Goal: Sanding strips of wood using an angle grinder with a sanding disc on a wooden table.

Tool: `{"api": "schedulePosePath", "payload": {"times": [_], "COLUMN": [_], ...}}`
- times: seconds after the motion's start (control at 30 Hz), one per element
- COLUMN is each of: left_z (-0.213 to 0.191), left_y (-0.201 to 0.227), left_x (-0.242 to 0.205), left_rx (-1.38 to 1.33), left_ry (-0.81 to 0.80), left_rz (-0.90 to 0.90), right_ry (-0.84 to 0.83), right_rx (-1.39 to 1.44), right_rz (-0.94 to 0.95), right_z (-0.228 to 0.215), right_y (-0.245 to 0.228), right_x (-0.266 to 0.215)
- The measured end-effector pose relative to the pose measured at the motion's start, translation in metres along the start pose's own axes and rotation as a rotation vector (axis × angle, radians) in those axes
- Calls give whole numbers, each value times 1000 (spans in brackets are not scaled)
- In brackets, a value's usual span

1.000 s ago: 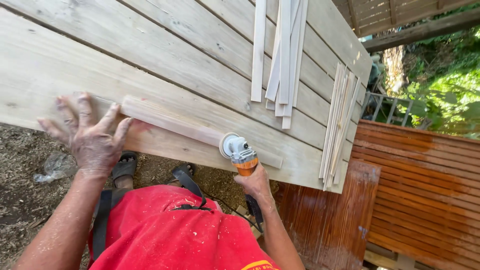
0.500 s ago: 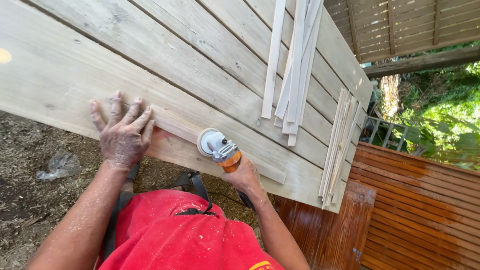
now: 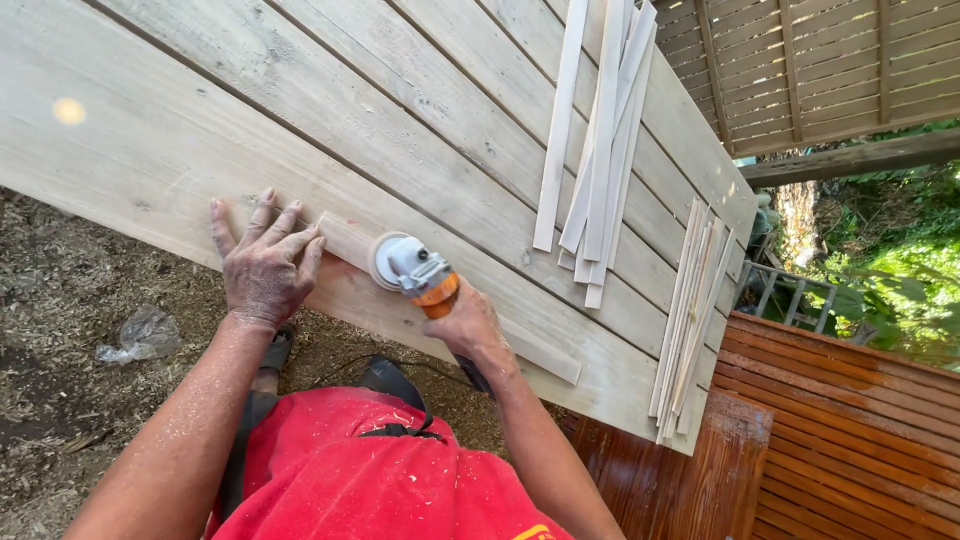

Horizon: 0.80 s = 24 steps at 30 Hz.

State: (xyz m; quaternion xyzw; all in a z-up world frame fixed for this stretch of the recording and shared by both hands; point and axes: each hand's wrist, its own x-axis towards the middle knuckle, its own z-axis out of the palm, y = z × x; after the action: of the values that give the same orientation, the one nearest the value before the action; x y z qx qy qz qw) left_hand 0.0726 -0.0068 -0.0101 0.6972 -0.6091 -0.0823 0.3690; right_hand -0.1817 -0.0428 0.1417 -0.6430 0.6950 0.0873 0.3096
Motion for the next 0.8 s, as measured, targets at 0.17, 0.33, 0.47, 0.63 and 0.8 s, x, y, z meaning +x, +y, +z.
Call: {"api": "schedulePosePath", "payload": {"times": [0.17, 0.33, 0.47, 0.63, 0.8], "left_z": [28, 40, 46, 47, 20], "left_y": [-13, -32, -45, -54, -21], "left_x": [-7, -20, -29, -35, -15], "left_rx": [44, 137, 138, 219, -95], "left_ry": [24, 25, 10, 12, -18], "left_rz": [-21, 4, 28, 51, -72], "right_ry": [27, 82, 130, 138, 240], "right_rx": [28, 97, 148, 270, 368], "right_rz": [121, 237, 291, 513, 700], "right_z": [-10, -16, -23, -13, -14], "right_y": [65, 124, 173, 269, 360], "right_x": [-14, -42, -64, -85, -115]}}
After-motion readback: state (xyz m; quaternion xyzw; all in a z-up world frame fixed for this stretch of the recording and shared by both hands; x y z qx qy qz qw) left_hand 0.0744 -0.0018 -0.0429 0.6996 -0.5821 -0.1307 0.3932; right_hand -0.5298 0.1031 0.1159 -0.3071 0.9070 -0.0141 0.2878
